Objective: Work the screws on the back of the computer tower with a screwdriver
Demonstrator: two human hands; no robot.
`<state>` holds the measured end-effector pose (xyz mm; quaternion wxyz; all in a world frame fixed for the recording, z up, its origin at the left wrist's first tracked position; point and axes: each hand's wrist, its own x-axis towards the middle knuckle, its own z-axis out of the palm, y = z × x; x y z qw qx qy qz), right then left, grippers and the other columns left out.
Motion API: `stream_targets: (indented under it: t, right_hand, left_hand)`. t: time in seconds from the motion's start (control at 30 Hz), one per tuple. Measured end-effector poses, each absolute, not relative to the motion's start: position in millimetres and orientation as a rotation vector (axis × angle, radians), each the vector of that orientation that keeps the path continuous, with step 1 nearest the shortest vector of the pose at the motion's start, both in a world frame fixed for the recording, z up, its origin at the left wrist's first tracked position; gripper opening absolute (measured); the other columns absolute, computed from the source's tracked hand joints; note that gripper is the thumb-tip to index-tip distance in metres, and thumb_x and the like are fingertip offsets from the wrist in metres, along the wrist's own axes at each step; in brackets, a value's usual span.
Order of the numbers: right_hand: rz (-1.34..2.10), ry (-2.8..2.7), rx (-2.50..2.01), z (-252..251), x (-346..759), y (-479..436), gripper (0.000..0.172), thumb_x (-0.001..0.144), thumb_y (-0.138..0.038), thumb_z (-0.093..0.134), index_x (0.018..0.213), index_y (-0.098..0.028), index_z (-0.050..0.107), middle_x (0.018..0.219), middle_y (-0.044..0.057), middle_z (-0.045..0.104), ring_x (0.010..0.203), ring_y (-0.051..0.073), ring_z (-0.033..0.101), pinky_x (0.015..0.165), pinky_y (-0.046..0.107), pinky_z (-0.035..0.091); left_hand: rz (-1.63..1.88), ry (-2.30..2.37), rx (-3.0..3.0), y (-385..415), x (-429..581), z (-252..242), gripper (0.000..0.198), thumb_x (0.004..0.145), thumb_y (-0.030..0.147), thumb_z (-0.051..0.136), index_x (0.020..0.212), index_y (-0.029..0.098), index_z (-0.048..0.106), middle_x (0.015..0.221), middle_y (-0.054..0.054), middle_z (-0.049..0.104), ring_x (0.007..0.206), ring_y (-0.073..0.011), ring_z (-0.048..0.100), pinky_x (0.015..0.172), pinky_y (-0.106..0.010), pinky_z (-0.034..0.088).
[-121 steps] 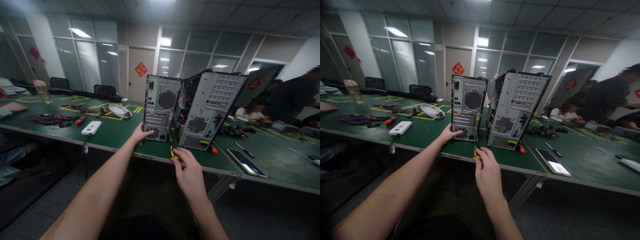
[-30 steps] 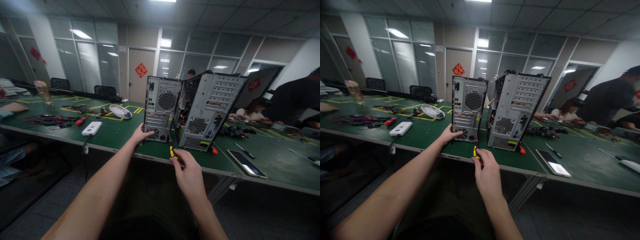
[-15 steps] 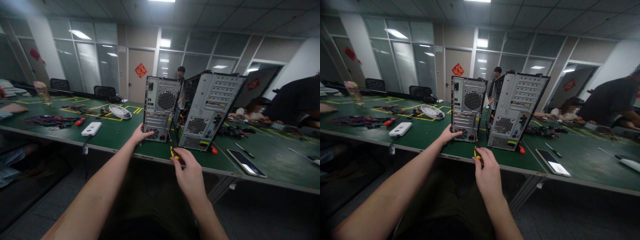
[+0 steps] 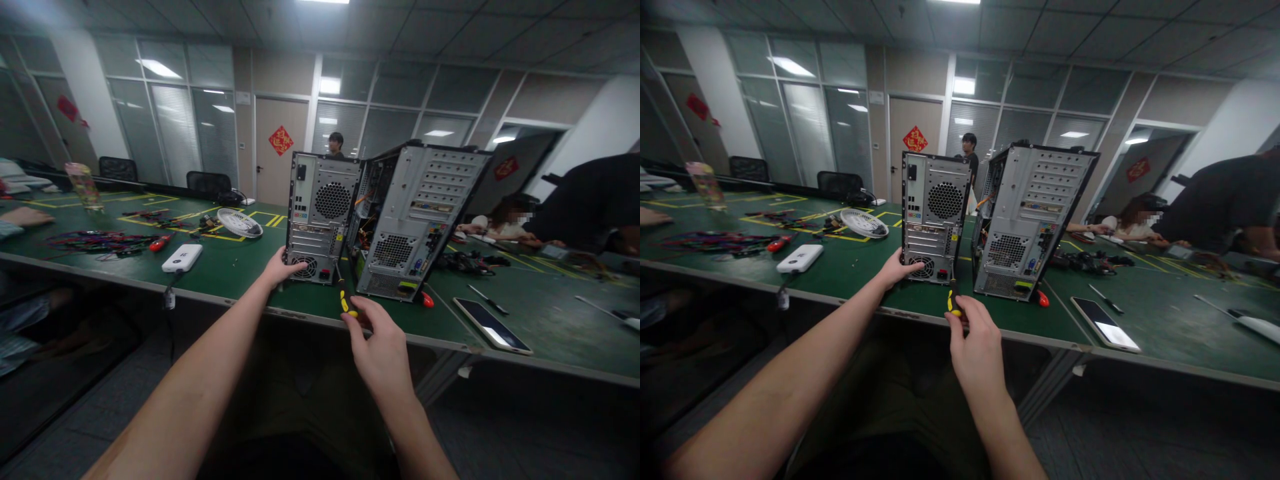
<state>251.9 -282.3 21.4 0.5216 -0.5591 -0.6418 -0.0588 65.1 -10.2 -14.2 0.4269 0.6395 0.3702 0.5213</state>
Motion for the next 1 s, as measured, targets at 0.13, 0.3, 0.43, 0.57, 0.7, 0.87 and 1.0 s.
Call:
stream_targets:
  t: [0.13, 0.3, 0.43, 0.57, 0.7, 0.87, 1.0]
  right_hand:
    - [-0.163, -1.562, -1.338, 22.1, 252.8, -283.2, 0.029, 0.101, -0.023, 0.061, 0.123, -0.02, 0.079, 0.131, 0.015, 0.078, 0.121, 0.031, 0.075, 0.107, 0.05, 0.063]
    - [-0.194, -1.575, -1.345, 22.0, 253.5, -283.5, 0.032, 0.103, -0.021, 0.057, 0.124, -0.021, 0.08, 0.138, 0.014, 0.076, 0.129, 0.031, 0.072, 0.114, 0.053, 0.059]
    - [-0.161, -1.547, -1.337, 20.9, 252.5, -281.9, 0.027, 0.1, -0.025, 0.065, 0.122, -0.019, 0.08, 0.129, 0.016, 0.079, 0.116, 0.031, 0.077, 0.103, 0.048, 0.065]
    - [-0.175, -1.545, -1.332, 20.9, 252.7, -281.9, 0.028, 0.101, -0.023, 0.063, 0.122, -0.018, 0.079, 0.129, 0.016, 0.078, 0.118, 0.031, 0.076, 0.105, 0.049, 0.064]
    - [-0.198, -1.568, -1.338, 22.2, 253.5, -283.5, 0.032, 0.103, -0.019, 0.056, 0.124, -0.021, 0.08, 0.138, 0.014, 0.075, 0.127, 0.03, 0.073, 0.112, 0.05, 0.06]
    - [-0.185, -1.552, -1.336, 21.2, 253.1, -282.0, 0.028, 0.102, -0.024, 0.062, 0.122, -0.02, 0.08, 0.133, 0.015, 0.077, 0.12, 0.031, 0.076, 0.106, 0.049, 0.064]
    - [-0.173, -1.533, -1.331, 20.3, 253.0, -280.4, 0.027, 0.101, -0.026, 0.064, 0.122, -0.02, 0.079, 0.127, 0.016, 0.078, 0.113, 0.031, 0.077, 0.099, 0.048, 0.066]
  left_hand:
    - [1.298, 0.904, 1.591, -13.3, 65.3, -11.2, 0.092, 0.06, 0.05, 0.102, 0.138, 0.019, 0.063, 0.138, -0.016, 0.075, 0.127, -0.0331, 0.072, 0.116, -0.049, 0.052]
    - [1.301, 0.923, 1.586, -12.8, 65.6, -12.6, 0.092, 0.06, 0.051, 0.103, 0.138, 0.02, 0.064, 0.137, -0.016, 0.075, 0.127, -0.0335, 0.072, 0.117, -0.051, 0.051]
    - [1.322, 0.919, 1.602, -11.3, 66.6, -13.8, 0.092, 0.059, 0.051, 0.103, 0.137, 0.02, 0.065, 0.135, -0.015, 0.076, 0.126, -0.0334, 0.072, 0.116, -0.05, 0.052]
    - [1.32, 0.907, 1.609, -10.8, 66.1, -14.1, 0.092, 0.059, 0.051, 0.103, 0.137, 0.019, 0.065, 0.137, -0.016, 0.075, 0.127, -0.0331, 0.071, 0.117, -0.05, 0.051]
    - [1.318, 0.921, 1.619, -9.7, 65.0, -15.1, 0.092, 0.06, 0.052, 0.102, 0.137, 0.02, 0.064, 0.139, -0.016, 0.074, 0.129, -0.0332, 0.071, 0.118, -0.05, 0.051]
    - [1.312, 0.906, 1.608, -8.7, 65.5, -16.2, 0.093, 0.06, 0.051, 0.102, 0.139, 0.02, 0.064, 0.139, -0.017, 0.074, 0.128, -0.0331, 0.071, 0.117, -0.05, 0.051]
    - [1.317, 0.905, 1.598, -8.8, 65.7, -16.3, 0.091, 0.06, 0.05, 0.102, 0.138, 0.021, 0.064, 0.138, -0.016, 0.075, 0.128, -0.0326, 0.071, 0.117, -0.049, 0.051]
